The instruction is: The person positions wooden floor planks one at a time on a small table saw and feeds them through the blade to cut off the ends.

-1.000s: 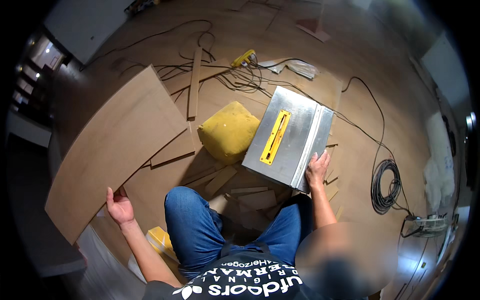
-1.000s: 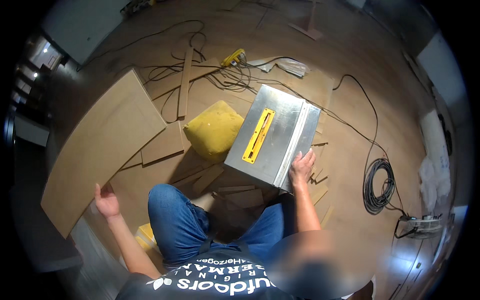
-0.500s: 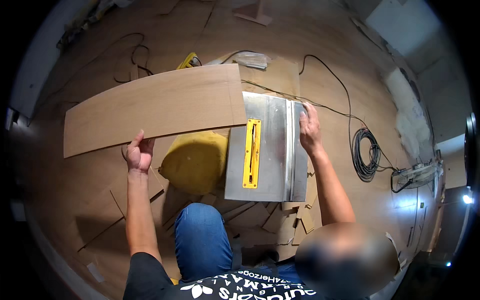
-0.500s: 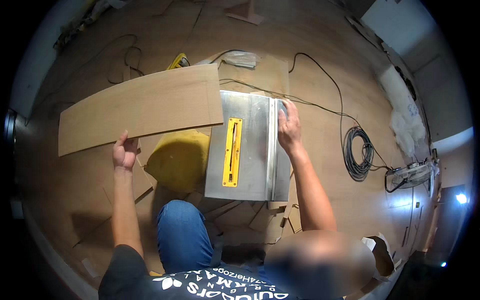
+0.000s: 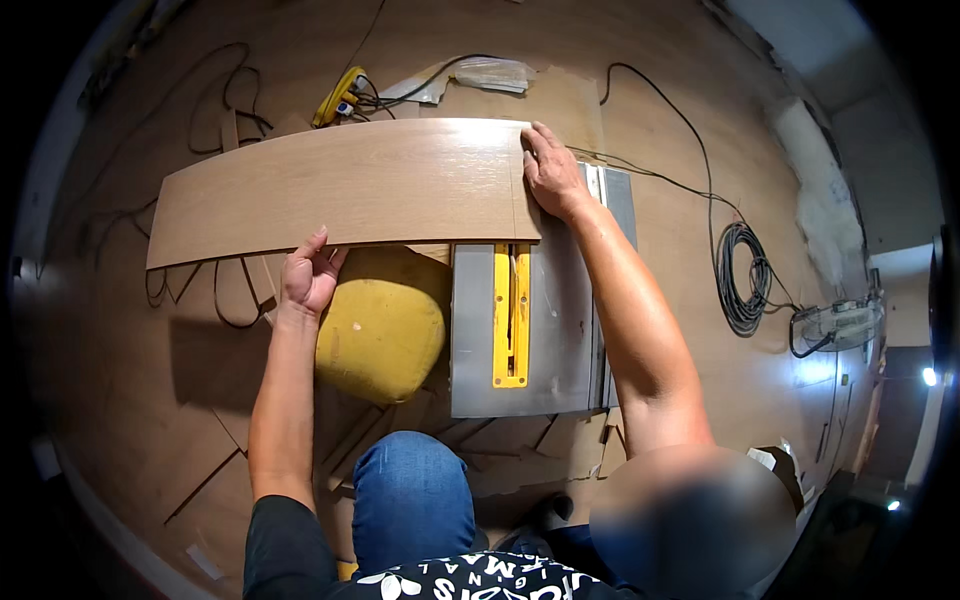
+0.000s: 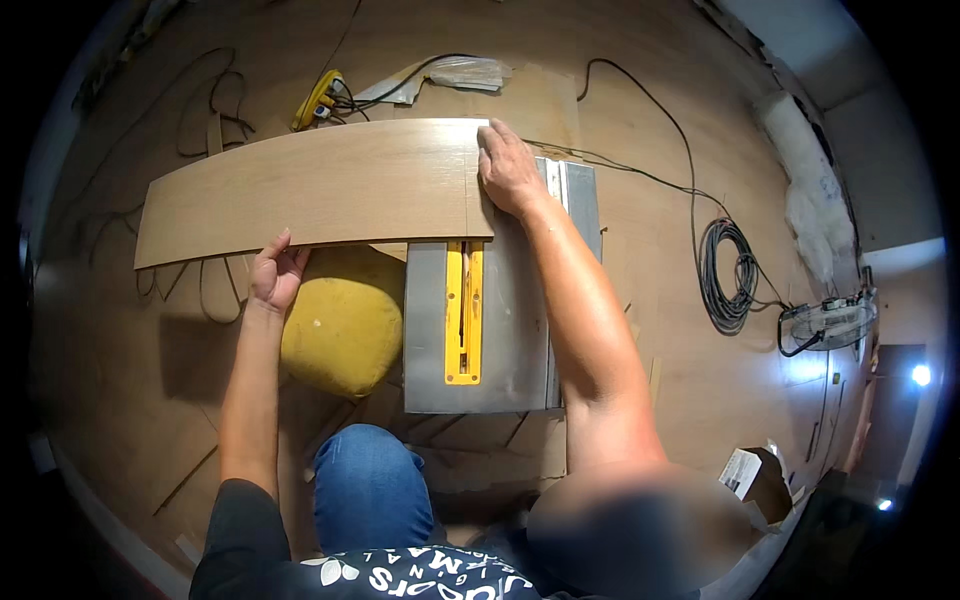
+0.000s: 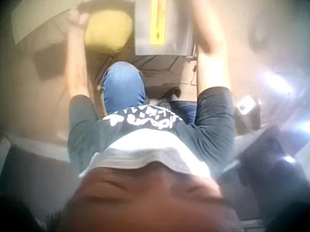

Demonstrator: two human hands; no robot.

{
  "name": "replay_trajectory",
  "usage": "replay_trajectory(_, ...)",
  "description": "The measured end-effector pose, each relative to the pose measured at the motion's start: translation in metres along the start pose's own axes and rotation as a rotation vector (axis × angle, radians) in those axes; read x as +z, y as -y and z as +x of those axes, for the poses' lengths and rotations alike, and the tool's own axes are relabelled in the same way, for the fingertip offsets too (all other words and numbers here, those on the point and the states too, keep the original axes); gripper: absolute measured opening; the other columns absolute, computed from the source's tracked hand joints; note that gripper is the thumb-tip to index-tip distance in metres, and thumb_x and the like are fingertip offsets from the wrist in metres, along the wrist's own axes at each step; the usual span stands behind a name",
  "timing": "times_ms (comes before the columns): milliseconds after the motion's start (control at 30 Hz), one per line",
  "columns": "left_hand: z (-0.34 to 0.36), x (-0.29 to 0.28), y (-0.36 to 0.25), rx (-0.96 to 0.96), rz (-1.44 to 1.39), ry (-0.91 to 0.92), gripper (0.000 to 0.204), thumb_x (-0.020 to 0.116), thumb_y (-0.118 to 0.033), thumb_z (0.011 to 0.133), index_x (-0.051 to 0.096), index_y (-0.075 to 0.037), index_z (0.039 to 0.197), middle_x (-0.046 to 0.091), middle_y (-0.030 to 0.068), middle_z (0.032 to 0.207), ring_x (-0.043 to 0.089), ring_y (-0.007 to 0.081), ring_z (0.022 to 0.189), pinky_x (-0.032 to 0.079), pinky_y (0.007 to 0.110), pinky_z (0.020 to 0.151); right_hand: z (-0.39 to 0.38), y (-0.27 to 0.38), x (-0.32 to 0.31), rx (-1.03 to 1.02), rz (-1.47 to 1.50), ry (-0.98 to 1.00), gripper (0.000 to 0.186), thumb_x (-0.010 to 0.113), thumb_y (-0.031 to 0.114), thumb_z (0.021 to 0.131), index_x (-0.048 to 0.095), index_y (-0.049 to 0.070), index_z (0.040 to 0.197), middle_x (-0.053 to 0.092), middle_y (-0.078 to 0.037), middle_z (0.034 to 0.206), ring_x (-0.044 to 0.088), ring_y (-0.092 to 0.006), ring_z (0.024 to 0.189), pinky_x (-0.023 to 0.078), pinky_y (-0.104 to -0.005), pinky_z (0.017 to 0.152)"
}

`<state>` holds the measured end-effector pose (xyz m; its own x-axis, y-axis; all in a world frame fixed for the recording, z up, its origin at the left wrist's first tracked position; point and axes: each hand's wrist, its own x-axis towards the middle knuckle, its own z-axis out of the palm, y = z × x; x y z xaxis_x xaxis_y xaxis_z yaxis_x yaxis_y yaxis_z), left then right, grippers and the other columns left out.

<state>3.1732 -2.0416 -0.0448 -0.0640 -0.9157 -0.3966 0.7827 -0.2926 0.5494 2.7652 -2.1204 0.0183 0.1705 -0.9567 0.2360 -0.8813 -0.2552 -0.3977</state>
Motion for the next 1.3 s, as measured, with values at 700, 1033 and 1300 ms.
replay_trajectory(700,0.001,-0.03,-0.068,0.229,0.005,-0.135,0.015,0.066,-0.001,0.091,0.059,-0.006,0.104,0.067,0.0083,0.099,0.065,0.021,0.096,0.057,0.036,0.089,-0.009,-0.003,-0.004,-0.099,-0.088,0.022,0.052,0.04,0.016,0.091,0.04,-0.005,0.138,0.037,-0.028,0.148,0.036,-0.0404,0.137,0.027,-0.0436,0.116)
replay_trajectory(1033,0.002,-0.044,-0.061,0.31,0.09,-0.163,0.023,0.062,0.004,0.092,0.056,-0.004,0.112,0.067,0.0104,0.104,0.066,0.0225,0.097,0.058,0.039,0.092,-0.008,-0.002,-0.001,-0.072,-0.085,0.029,0.053,0.039,0.017,0.092,0.041,-0.003,0.141,0.036,-0.024,0.151,0.034,-0.0369,0.14,0.025,-0.0418,0.118)
replay_trajectory(1300,-0.003,-0.047,-0.061,0.305,0.101,-0.13,0.022,0.061,0.002,0.093,0.057,-0.008,0.113,0.068,0.0076,0.102,0.068,0.0201,0.095,0.06,0.038,0.088,-0.012,-0.001,-0.005,-0.093,-0.084,0.018,0.053,0.042,0.017,0.091,0.041,-0.003,0.14,0.037,-0.024,0.15,0.034,-0.0373,0.14,0.026,-0.0422,0.118)
